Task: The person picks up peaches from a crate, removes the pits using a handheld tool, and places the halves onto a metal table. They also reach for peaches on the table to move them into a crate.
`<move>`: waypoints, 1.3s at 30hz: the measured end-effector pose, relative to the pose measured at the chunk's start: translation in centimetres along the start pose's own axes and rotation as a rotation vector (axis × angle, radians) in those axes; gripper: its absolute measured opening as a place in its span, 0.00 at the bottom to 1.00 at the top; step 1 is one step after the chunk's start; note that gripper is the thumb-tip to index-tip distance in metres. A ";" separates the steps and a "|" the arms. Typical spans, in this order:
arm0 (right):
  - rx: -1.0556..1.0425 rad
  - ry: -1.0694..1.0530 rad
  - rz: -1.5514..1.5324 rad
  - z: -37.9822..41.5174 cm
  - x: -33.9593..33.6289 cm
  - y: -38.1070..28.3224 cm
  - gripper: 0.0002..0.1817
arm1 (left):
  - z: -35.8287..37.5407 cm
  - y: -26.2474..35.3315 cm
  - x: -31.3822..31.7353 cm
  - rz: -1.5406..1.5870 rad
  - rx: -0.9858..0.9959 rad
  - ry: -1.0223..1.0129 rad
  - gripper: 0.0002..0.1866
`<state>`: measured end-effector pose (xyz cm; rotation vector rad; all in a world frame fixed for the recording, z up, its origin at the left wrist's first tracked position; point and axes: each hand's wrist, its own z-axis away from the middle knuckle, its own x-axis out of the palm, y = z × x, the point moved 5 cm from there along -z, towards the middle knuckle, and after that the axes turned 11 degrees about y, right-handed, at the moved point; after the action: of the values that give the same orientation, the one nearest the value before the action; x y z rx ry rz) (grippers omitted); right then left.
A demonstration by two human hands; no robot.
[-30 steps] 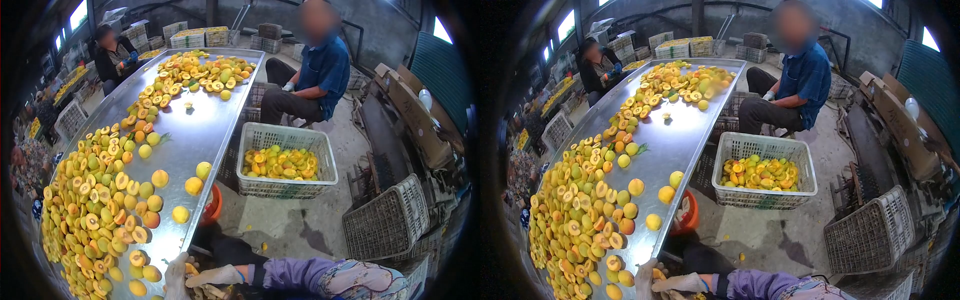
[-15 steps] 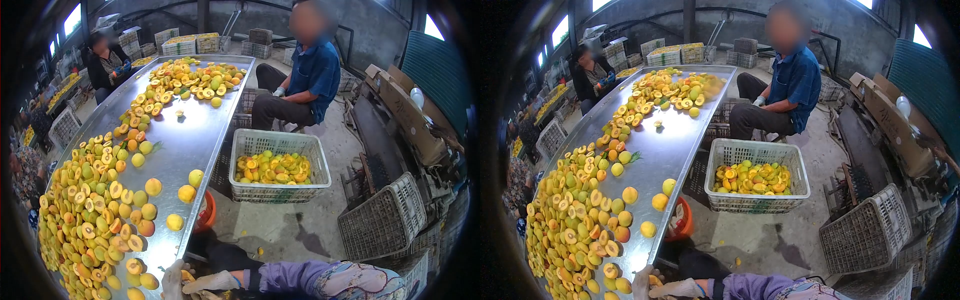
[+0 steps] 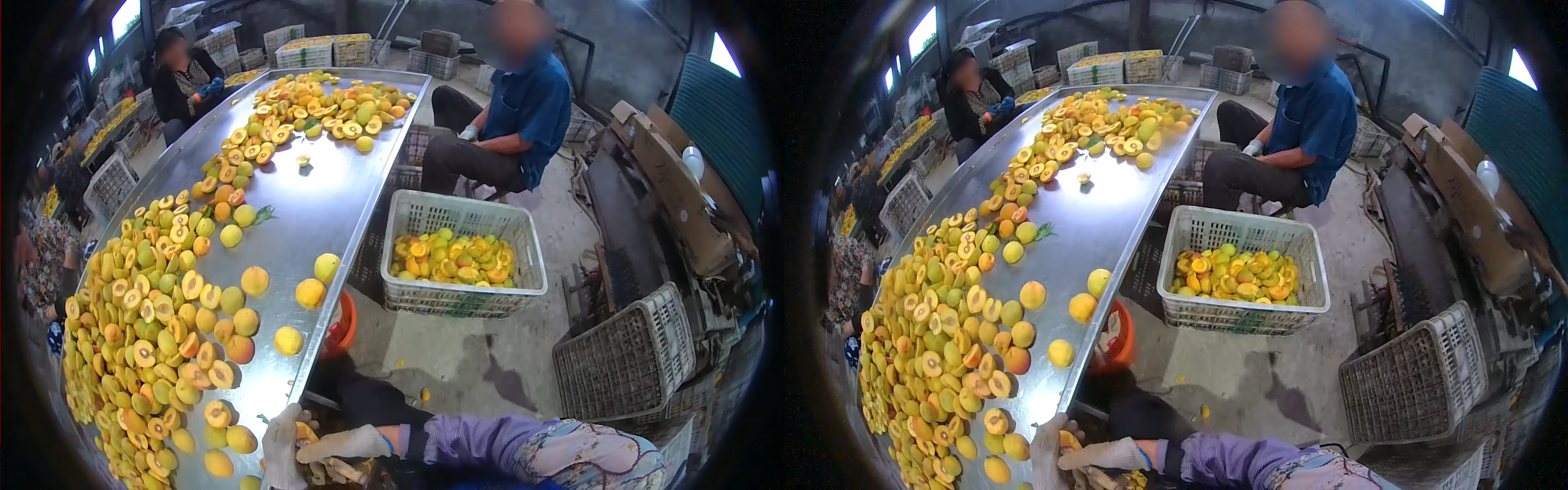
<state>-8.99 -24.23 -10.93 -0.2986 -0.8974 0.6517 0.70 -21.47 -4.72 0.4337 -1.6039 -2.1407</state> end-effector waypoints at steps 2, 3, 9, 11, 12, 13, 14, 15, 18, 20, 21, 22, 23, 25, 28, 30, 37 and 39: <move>-0.027 -0.021 0.014 -1.8 -0.9 1.0 0.20 | -0.4 -0.7 -0.2 0.063 -0.040 0.015 0.28; -0.052 -0.026 0.013 -1.9 -0.8 1.0 0.20 | -0.3 -0.4 -0.1 0.048 -0.050 0.011 0.27; -0.091 -0.043 -0.057 0.0 0.3 0.0 0.20 | -0.3 -0.4 -0.1 0.018 -0.021 0.004 0.27; -0.105 -0.040 -0.047 -0.7 -0.2 0.6 0.19 | -0.2 -1.1 -0.2 0.029 -0.050 0.004 0.26; -0.066 -0.076 -0.009 -1.5 -0.7 1.3 0.20 | 0.0 -1.2 -0.2 0.028 -0.037 0.010 0.26; -0.027 -0.106 0.031 -2.1 -1.3 1.7 0.21 | 0.0 -1.3 -0.2 0.031 -0.027 0.032 0.27; -0.035 -0.104 0.042 -1.6 -1.4 1.2 0.21 | 0.0 -1.3 0.1 0.033 -0.021 0.049 0.27; 0.008 -0.134 0.084 -0.9 -1.5 1.2 0.19 | 0.3 -0.8 0.2 -0.013 0.034 0.077 0.28; -0.079 -0.004 0.005 0.4 -0.6 0.5 0.16 | 0.7 -1.8 -0.5 0.020 -0.032 0.163 0.27; -0.026 0.009 0.085 0.8 -0.9 0.6 0.17 | 0.7 -1.6 -0.6 0.031 0.034 0.206 0.25; 0.040 0.010 0.130 1.0 -0.9 1.1 0.19 | 1.1 -1.0 -0.7 -0.047 0.039 0.214 0.24; 0.036 0.006 0.124 1.1 -0.8 1.0 0.19 | 1.4 -0.7 -0.7 -0.130 0.042 0.221 0.24; 0.048 0.005 0.127 1.3 -0.8 0.9 0.19 | 1.4 -0.7 -0.7 -0.099 0.015 0.248 0.23; 0.056 0.012 0.126 1.3 -0.8 0.9 0.19 | 0.8 -2.6 -1.1 -0.004 0.006 0.259 0.23; 0.059 -0.012 0.049 1.3 -0.7 1.0 0.18 | 1.1 -2.7 -0.6 0.069 -0.028 0.309 0.22; 0.008 -0.020 0.115 1.5 -0.7 0.6 0.17 | 1.3 -2.9 -0.6 0.039 -0.049 0.355 0.21; 0.022 -0.034 0.021 0.6 -0.4 1.1 0.15 | 0.7 -2.8 -0.9 -0.005 -0.024 0.328 0.22; -0.088 -0.135 0.015 -2.0 -1.4 1.9 0.16 | 0.6 -2.4 -0.8 -0.024 -0.035 0.320 0.22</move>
<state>-8.77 -23.62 -13.89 -0.3435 -1.0555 0.6532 0.72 -20.01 -6.86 0.7454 -1.3861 -1.9919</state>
